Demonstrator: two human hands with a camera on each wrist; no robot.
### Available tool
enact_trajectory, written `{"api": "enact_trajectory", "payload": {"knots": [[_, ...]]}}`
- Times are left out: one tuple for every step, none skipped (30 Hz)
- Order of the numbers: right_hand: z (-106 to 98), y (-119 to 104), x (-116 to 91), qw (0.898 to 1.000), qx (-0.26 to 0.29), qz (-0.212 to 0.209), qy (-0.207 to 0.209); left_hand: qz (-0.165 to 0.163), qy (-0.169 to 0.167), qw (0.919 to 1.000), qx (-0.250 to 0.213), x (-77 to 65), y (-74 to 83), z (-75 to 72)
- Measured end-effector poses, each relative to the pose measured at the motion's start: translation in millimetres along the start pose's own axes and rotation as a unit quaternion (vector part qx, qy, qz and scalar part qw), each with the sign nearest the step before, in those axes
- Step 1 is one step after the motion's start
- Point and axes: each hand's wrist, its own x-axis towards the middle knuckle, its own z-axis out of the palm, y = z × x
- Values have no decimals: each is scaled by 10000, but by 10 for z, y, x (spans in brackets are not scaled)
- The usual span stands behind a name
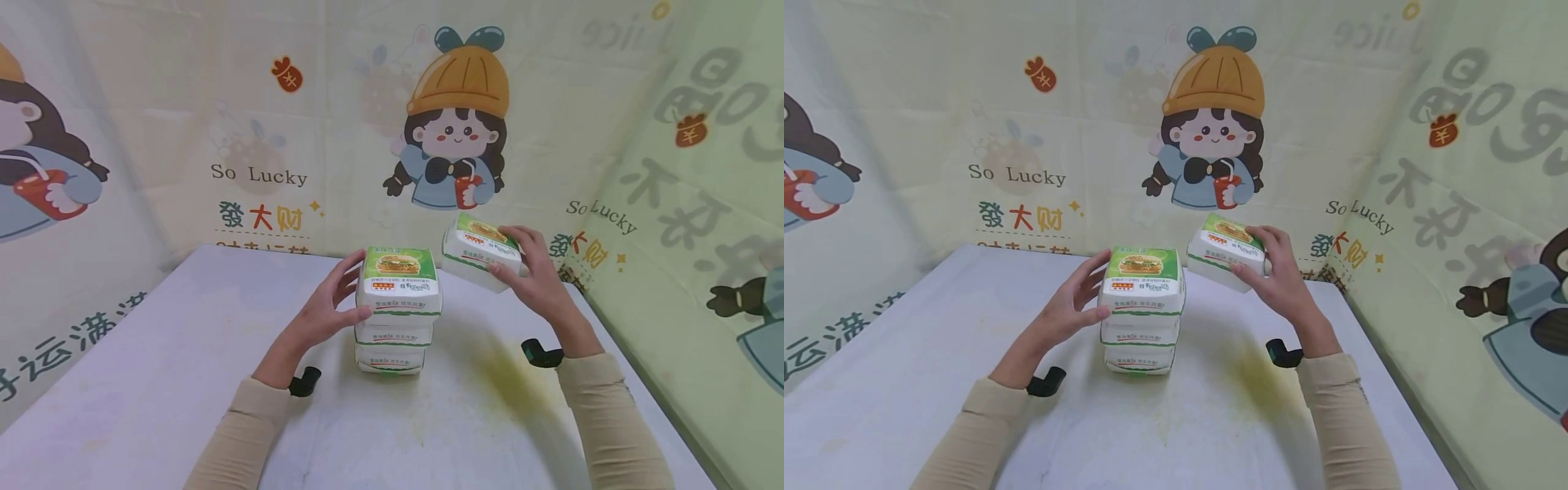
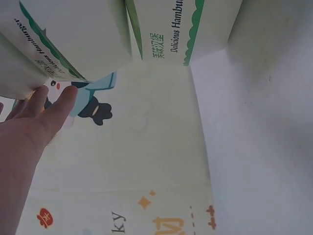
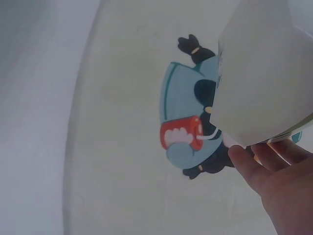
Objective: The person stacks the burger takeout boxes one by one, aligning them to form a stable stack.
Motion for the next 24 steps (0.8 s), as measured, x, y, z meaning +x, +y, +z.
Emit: {"api": "enact_trajectory", "payload": {"knots": [[-5, -18, 6, 10000, -16, -4, -3, 9, -12, 10000, -15, 0, 1, 0], [-8, -38, 13, 10000, -15, -6, -5, -1, -14, 10000, -28, -1, 2, 0], [-11, -58, 18, 10000, -22, -1, -4, -7, -14, 10000, -33, -3, 3, 1], [-15, -81, 23, 10000, -24, -5, 2, -7, -12, 10000, -32, -3, 6, 2], [-17, -102, 28, 10000, -28, -12, 10, -15, -8, 10000, -34, -3, 8, 3], [-19, -125, 34, 10000, -31, -24, 18, -25, 2, 10000, -40, -4, 10, 5], [-19, -149, 41, 10000, -41, -32, 28, -35, 6, 10000, -34, -4, 11, 6], [-19, -174, 47, 10000, -42, -57, 41, -41, 6, 10000, -39, -4, 14, 7], [-18, -200, 53, 9999, -51, -80, 50, -43, 6, 10000, -39, -3, 13, 8], [-18, -223, 61, 9999, -45, -120, 59, -42, 2, 10000, -47, -1, 14, 8], [-17, -246, 67, 9999, -43, -149, 66, -42, 5, 10000, -51, 0, 15, 10], [-16, -268, 75, 9998, -33, -188, 75, -44, 5, 10000, -46, 0, 14, 11], [-14, -291, 82, 9997, -24, -222, 80, -45, 7, 10000, -47, 0, 13, 11], [-13, -310, 90, 9996, -12, -261, 78, -38, 9, 10000, -52, -1, 13, 10], [-10, -331, 99, 9995, -1, -293, 73, -38, 16, 10000, -58, -1, 12, 10], [-8, -346, 105, 9994, 14, -326, 68, -34, 20, 10000, -61, -2, 13, 10], [-4, -363, 110, 9994, 28, -352, 59, -36, 27, 10000, -56, -3, 14, 10], [-1, -381, 117, 9993, 43, -381, 52, -35, 29, 10000, -54, -3, 13, 9], [2, -396, 119, 9992, 55, -396, 41, -34, 37, 10000, -43, -2, 13, 9], [5, -409, 124, 9991, 69, -427, 34, -37, 47, 10000, -25, -1, 13, 9], [8, -423, 127, 9989, 74, -459, 27, -42, 55, 10000, -6, -1, 14, 10], [10, -438, 130, 9987, 99, -496, 13, -47, 65, 10000, 10, 0, 15, 11], [12, -458, 133, 9985, 111, -529, -1, -58, 77, 9999, 36, 1, 15, 13], [15, -477, 135, 9983, 124, -571, -14, -67, 91, 9999, 58, 3, 13, 13]]}}
